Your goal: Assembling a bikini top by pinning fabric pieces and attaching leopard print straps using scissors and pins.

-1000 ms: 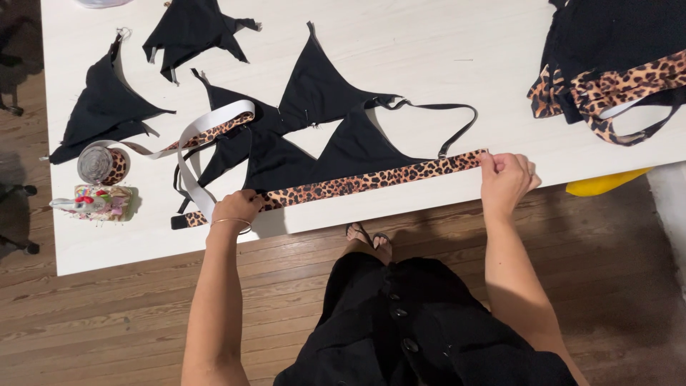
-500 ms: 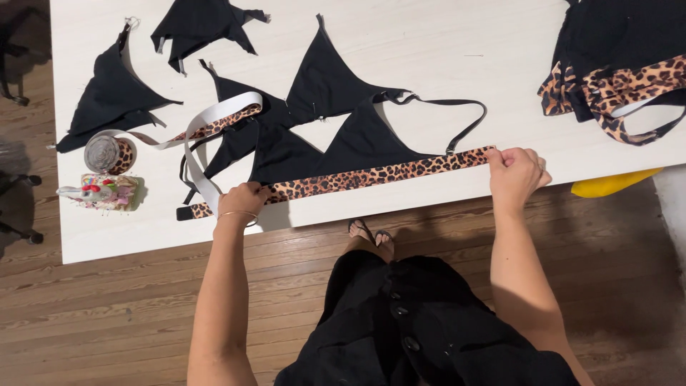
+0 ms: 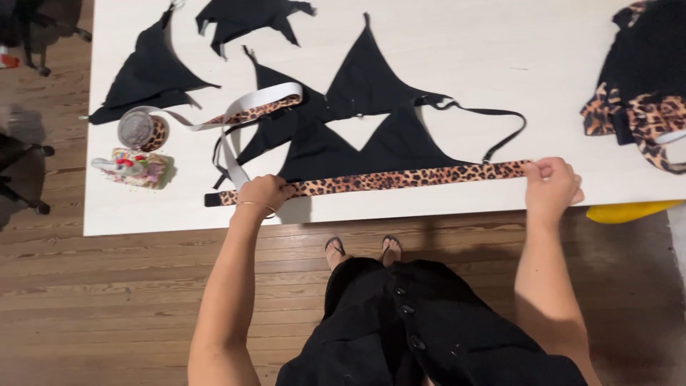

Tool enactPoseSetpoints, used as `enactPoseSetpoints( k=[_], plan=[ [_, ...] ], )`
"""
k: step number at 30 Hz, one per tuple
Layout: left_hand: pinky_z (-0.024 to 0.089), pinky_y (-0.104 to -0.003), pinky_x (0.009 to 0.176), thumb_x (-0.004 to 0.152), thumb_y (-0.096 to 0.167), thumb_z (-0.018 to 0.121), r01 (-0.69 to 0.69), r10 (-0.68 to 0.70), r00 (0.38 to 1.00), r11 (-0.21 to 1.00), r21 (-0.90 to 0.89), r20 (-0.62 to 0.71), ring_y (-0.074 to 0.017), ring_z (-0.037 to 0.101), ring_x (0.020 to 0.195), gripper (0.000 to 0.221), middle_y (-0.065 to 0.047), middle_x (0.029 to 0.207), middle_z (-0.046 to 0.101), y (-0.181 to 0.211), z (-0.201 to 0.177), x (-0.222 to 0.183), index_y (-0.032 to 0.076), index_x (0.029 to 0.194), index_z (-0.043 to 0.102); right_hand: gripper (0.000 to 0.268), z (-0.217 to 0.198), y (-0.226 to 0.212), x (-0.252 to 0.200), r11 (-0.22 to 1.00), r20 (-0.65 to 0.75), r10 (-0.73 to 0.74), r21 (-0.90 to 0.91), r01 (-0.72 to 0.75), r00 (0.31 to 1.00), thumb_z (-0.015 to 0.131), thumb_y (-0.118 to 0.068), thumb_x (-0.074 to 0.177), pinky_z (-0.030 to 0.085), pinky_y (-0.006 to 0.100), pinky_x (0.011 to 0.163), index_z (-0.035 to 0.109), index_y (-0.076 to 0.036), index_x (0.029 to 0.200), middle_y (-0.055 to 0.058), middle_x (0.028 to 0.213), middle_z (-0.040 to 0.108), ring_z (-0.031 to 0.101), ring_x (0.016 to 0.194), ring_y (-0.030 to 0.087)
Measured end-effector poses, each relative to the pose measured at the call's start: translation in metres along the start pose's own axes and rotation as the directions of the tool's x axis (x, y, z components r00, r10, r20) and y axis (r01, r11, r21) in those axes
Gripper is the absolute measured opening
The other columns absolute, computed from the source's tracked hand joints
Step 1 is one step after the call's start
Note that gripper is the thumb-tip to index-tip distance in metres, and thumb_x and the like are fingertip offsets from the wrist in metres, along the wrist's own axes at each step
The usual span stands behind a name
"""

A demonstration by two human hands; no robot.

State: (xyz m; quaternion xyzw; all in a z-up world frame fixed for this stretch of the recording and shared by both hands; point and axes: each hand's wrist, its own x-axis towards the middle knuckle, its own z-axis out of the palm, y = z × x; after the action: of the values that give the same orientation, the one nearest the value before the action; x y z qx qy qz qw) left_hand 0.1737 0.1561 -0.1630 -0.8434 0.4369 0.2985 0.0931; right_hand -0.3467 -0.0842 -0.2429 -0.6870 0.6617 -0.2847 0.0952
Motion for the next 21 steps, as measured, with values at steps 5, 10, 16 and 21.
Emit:
enactPoseSetpoints(
  k=[5,10,16,21],
  plan=[
    [0.052,-0.05,0.088,0.089,0.056,0.063,-0.044,0.044,0.999,0.999,0.009,-0.022,-0.0393,0.069,0.102,0.04,-0.01,0.112,0.075,-0.019,0.014,0.009,0.029,0.115,0.077,0.017,0.011,0.019,0.006,1.0,0.039,0.005,-0.02,-0.004,0.999,0.087,-0.029,0.098,0.031,0.047,0.086,0.073,-0.02,0.098,-0.003,0.086,0.07,0.065,0.084,0.024],
    [0.047,-0.054,0.084,0.093,0.05,0.051,-0.14,0.139,0.975,0.99,0.009,-0.174,-0.0432,0.068,0.092,0.039,-0.016,0.095,0.075,-0.03,0.035,0.024,0.018,0.098,0.072,0.017,0.02,0.033,0.004,0.991,-0.072,-0.131,-0.018,0.131,0.989,0.095,-0.022,0.103,0.052,0.034,0.081,0.08,-0.013,0.103,0.001,0.085,0.072,0.066,0.075,0.018],
    [0.044,-0.051,0.083,0.089,0.034,0.047,-0.189,0.178,0.969,0.981,-0.051,-0.17,-0.0412,0.068,0.086,0.029,-0.014,0.086,0.075,-0.033,0.033,0.03,0.018,0.093,0.07,0.017,0.022,0.035,0.001,0.977,-0.089,-0.201,0.06,0.207,0.976,0.096,-0.005,0.108,0.05,0.032,0.064,0.079,-0.001,0.107,0.006,0.085,0.068,0.058,0.073,0.016],
    [0.041,-0.048,0.089,0.092,0.04,0.051,-0.203,0.2,0.972,0.979,-0.015,-0.125,-0.0361,0.069,0.085,0.028,-0.009,0.083,0.075,-0.031,0.029,0.03,0.018,0.088,0.068,0.014,0.025,0.041,0.004,0.994,-0.035,-0.075,0.074,0.077,0.997,0.091,-0.011,0.107,0.049,0.029,0.068,0.078,-0.008,0.108,0.0,0.087,0.067,0.056,0.075,0.012]
  ],
)
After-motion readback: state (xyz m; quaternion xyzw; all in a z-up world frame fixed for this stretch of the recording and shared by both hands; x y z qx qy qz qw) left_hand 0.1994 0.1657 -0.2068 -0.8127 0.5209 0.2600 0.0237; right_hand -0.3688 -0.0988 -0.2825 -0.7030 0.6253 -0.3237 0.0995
